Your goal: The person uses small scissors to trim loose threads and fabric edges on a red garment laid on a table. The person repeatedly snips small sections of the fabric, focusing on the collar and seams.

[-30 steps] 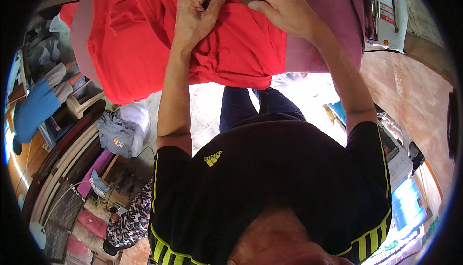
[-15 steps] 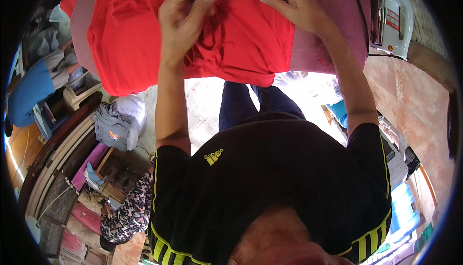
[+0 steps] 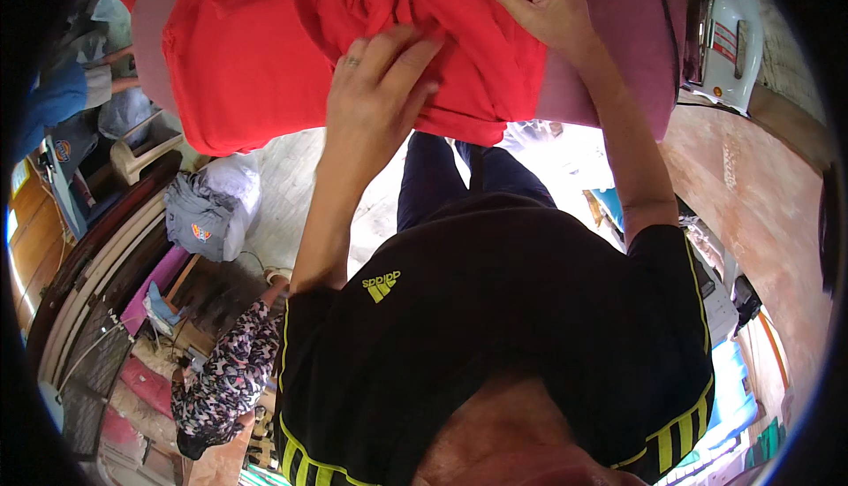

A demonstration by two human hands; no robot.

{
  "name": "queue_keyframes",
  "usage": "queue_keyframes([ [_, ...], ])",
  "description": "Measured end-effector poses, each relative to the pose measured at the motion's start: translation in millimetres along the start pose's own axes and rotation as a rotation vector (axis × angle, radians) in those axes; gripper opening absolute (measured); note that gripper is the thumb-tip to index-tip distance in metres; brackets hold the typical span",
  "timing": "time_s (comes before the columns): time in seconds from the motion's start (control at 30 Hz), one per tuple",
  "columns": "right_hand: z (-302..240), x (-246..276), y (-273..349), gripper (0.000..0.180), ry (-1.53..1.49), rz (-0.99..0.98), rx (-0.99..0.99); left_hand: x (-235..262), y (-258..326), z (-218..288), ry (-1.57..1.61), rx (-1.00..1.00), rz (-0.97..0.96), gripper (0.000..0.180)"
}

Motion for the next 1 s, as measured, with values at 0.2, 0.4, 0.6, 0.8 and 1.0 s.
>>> queue_keyframes([
  [0.2, 6.1, 3.7, -1.0, 0.024, 0.037, 0.013, 0.005, 26.0, 31.1, -41.6, 0.158, 0.303, -0.045, 0.011],
  [0.4, 8.2, 4.8, 1.8, 0.024, 0.032, 0.042, 0.035, 97.6, 57.6, -55.4, -0.113, 0.552, -0.475, 0.007],
  [0.6, -1.7, 11.1, -1.0, 0.026, 0.018, 0.074, 0.037, 6.6, -37.2, -2.7, 0.261, 0.078, 0.123, 0.012],
  [0.8, 14.4, 4.7, 5.7, 0.033, -0.055, 0.022, 0.062, -75.8, -32.7, -22.0, 0.038, 0.028, 0.257, 0.020],
  [1.0, 0.4, 16.8, 15.7, 0.037, -0.062, -0.170, 0.167, -81.1, -29.2, -25.3, 0.025, 0.004, 0.265, 0.015],
])
Point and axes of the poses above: each hand's wrist, its own y-axis away from the middle knuckle, its own x-axis out of the back of the hand, z = x × y, the point moved 8 cm from there along -y, towards the middle knuckle, and after that the axes turned 14 degrees about z, right-handed, at the moved point
